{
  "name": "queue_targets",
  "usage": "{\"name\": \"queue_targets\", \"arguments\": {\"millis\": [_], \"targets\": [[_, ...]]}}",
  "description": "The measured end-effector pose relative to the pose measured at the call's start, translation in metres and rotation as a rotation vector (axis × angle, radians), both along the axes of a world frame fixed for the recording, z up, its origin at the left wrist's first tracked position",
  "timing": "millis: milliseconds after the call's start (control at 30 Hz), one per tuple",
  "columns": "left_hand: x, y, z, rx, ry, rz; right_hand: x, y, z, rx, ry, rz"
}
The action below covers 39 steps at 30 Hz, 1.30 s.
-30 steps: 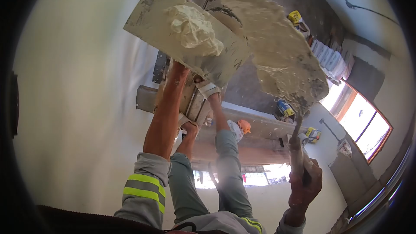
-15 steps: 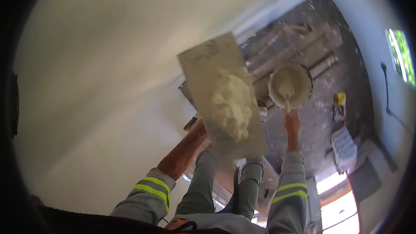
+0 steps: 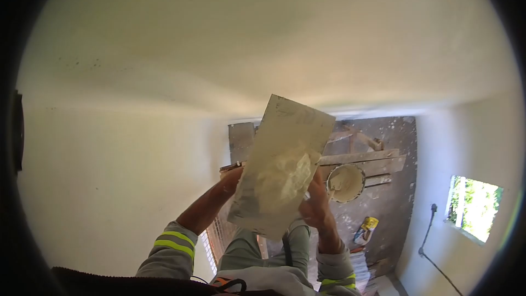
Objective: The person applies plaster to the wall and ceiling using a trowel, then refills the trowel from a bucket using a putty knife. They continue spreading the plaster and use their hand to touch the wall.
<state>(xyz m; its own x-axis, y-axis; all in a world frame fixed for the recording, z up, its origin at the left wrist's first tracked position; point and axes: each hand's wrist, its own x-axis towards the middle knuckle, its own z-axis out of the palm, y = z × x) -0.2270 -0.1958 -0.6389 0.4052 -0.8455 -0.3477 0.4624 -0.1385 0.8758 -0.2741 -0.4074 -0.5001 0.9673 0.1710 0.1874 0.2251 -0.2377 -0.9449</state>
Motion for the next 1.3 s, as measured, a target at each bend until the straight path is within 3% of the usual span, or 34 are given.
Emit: {"name": "queue_targets", "arguments": {"millis": [100, 233, 367, 567, 633, 900, 967, 1033, 1133, 1200, 1300], "targets": [[0.01, 0.022, 0.017, -0.026, 0.001, 0.021, 0.008, 0.024, 0.02, -0.028, -0.004, 0.088], [0.022, 0.051, 0.035, -0.042, -0.007, 0.028, 0.014, 0.064, 0.029, 0.039, 0.015, -0.024], [0.028, 0.083, 0.054, -0.053, -0.014, 0.044, 0.026, 0.095, 0.052, 0.118, -0.036, 0.016], [0.027, 0.145, 0.07, -0.055, -0.018, 0.099, 0.047, 0.117, 0.075, 0.032, -0.138, 0.101], [0.028, 0.162, 0.072, -0.059, -0.018, 0.115, 0.057, 0.12, 0.076, 0.304, 0.019, 0.144], [0.032, 0.181, 0.068, -0.074, -0.011, 0.207, 0.073, 0.117, 0.03, 0.608, 0.295, 0.228], [0.027, 0.187, 0.071, -0.051, -0.026, 0.279, 0.079, 0.104, 0.017, 0.418, 0.19, 0.218], [0.017, 0.195, 0.076, -0.012, -0.063, 0.361, 0.086, 0.091, 0.003, 0.472, 0.201, 0.267], [-0.003, 0.205, 0.085, 0.065, -0.171, 0.445, 0.077, 0.085, -0.036, 0.319, 0.106, 0.311], [-0.008, 0.217, 0.083, 0.115, -0.265, 0.424, 0.071, 0.094, -0.04, 0.542, 0.258, 0.34], [-0.015, 0.239, 0.063, 0.227, -0.246, 0.388, 0.063, 0.115, -0.044, 1.238, 0.79, 0.364]]}}
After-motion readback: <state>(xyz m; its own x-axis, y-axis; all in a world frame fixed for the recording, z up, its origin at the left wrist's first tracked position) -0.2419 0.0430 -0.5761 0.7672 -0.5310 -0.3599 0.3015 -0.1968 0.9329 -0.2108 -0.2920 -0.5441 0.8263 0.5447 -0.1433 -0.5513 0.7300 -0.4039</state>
